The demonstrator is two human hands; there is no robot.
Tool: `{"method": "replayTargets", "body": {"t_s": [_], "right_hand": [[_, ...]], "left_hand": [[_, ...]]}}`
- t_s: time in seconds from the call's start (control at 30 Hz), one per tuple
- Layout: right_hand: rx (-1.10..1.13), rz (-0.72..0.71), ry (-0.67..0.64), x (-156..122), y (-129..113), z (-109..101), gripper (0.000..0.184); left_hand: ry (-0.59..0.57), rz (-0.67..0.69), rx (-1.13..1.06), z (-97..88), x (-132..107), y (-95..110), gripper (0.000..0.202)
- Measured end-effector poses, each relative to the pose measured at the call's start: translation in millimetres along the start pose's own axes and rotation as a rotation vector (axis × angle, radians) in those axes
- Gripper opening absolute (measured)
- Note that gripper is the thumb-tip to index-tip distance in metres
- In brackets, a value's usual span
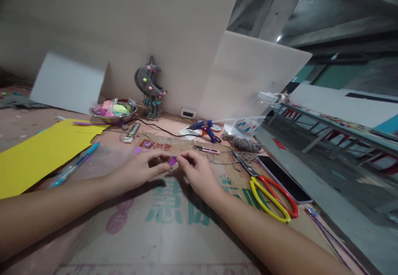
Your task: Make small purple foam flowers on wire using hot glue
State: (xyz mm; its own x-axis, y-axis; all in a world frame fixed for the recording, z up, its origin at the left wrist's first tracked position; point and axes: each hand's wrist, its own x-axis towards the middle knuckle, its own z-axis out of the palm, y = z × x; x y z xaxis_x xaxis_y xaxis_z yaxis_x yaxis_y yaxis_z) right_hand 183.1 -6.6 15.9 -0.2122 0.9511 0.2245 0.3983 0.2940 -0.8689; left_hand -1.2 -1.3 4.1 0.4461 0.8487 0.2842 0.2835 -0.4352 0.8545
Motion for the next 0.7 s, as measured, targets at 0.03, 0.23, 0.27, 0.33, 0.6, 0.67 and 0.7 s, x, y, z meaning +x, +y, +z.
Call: {"method": "replayTargets", "body": {"t_s": [0.03,0.23,0.27,0.33,0.6,0.67,0.7], "right_hand": [[-0.024,-0.025,0.004,0,0,0,0.019],[-0.051,-0.042,-0.007,-2,-1,0,0.019],[-0.052,-0.041,-0.003,-2,-1,0,0.019],[-0.06,-0.044,0.003,-1,0,0,0.019],[-0.145,-0.062,0.054,-2,1,0,0.018],[-0.169,-0.085,0.05,-2,1,0,0.018],[-0.178,-0.097,0.046,-3,0,0,0.018]], "left_hand": [[0.042,0.003,0.003,-0.7,1,0,0.028],[0.132,-0.02,0.056,-2.6,2,-1,0.026],[0.126,-0.015,0.055,-2.2,2,-1,0.025],[0.115,-0.021,0.06,-1.3,1,2,0.023],[0.033,0.016,0.15,-0.8,-3,10,0.025],[-0.042,0.05,0.135,-0.4,-3,9,0.026],[-0.074,0.057,0.132,-0.1,-3,8,0.027]]}}
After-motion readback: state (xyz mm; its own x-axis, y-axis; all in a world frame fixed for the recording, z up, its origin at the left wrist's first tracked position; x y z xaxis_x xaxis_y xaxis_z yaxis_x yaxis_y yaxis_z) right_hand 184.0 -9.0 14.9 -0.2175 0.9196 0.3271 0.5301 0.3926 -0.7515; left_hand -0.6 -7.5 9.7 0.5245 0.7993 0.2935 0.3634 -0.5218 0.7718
